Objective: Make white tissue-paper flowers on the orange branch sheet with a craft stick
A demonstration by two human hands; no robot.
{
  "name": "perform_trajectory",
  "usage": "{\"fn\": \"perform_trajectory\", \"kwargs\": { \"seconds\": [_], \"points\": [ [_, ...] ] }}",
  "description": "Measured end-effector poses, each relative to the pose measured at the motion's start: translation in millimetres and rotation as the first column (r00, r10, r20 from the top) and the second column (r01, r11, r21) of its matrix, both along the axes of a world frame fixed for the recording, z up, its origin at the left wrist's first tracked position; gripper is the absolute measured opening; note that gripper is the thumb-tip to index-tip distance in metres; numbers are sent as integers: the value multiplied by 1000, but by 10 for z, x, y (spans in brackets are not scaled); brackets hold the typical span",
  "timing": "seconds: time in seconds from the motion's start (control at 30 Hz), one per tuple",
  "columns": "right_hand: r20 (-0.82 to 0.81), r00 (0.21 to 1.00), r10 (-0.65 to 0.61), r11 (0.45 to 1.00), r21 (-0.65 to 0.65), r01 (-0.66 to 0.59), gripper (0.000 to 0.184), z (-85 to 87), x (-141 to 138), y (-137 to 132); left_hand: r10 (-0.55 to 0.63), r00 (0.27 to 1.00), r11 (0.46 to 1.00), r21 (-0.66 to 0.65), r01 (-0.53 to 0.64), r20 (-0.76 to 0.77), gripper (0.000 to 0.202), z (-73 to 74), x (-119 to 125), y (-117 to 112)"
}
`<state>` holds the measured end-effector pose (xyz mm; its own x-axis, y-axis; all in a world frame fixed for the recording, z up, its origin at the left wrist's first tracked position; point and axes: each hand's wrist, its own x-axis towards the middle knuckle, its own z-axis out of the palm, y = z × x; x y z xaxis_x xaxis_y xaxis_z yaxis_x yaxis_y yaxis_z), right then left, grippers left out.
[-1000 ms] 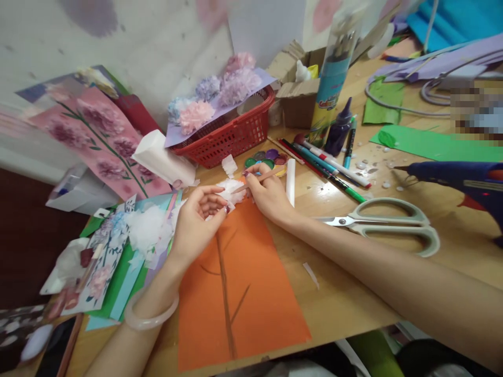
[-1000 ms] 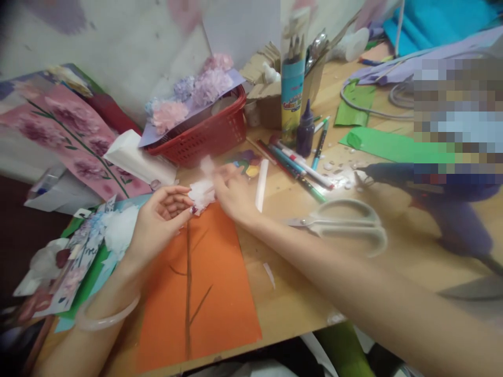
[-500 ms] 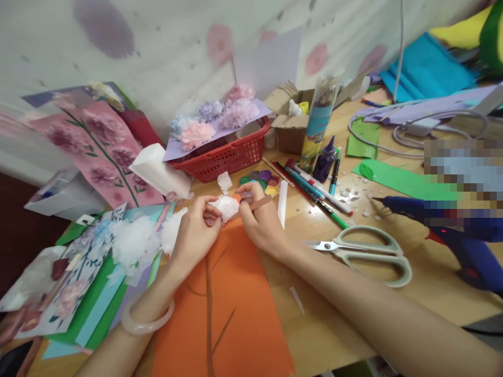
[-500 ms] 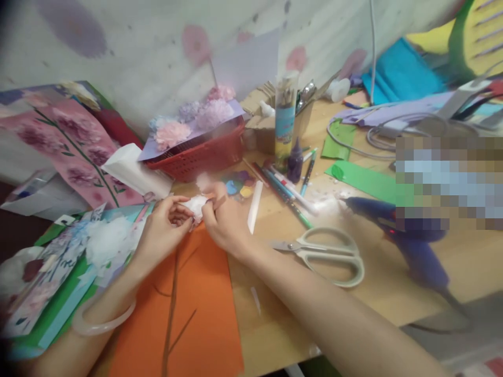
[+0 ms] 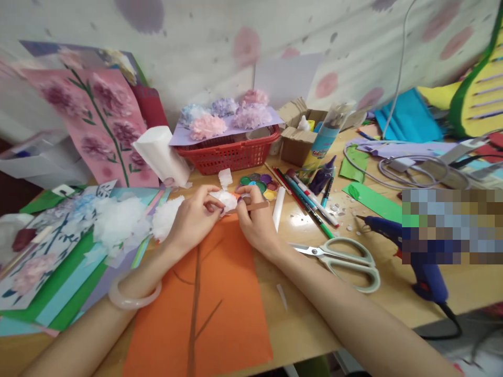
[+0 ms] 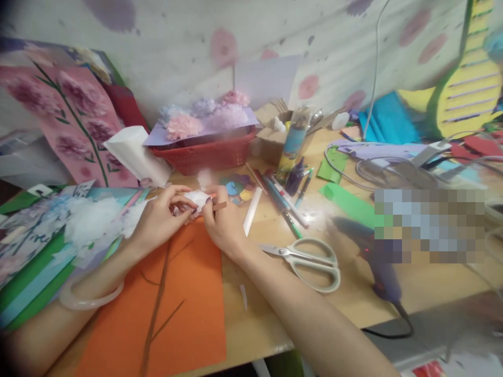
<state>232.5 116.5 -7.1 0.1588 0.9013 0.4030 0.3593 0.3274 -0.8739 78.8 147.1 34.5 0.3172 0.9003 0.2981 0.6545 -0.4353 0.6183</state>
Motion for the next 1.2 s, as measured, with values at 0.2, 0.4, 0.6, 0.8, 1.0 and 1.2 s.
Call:
{"fn": "perform_trajectory", "kwargs": {
  "seconds": [0.2, 0.4, 0.6, 0.8, 1.0, 1.2],
  "points": [
    [10, 1000, -23, 1000, -21, 23, 14, 3, 10, 4, 14, 998, 999, -50, -11, 58, 37, 18, -7, 38],
    [-7, 1000, 16, 1000, 14, -16, 16, 37, 20, -13, 25, 998, 1000, -16, -24, 64, 42, -2, -35, 60],
    [-19, 999, 39, 999, -19, -40, 14, 20, 9, -7, 4, 1000, 1000, 17, -4, 4, 40, 26, -24, 52],
    [39, 999, 20, 999, -29, -19, 10, 15, 5, 0, -42, 997, 998, 51, 45, -58, 39, -5, -21, 73],
    [41, 999, 31, 999, -42, -29, 10, 12, 4, 4, -58, 995, 972, 223, 74, -78, 34, 99, -152, -116],
    [32, 999, 28, 998, -59, -26, 8, 7, 4, 9, -175, 895, 891, 319, 322, -411, 31, -62, -537, -694]
  ]
}}
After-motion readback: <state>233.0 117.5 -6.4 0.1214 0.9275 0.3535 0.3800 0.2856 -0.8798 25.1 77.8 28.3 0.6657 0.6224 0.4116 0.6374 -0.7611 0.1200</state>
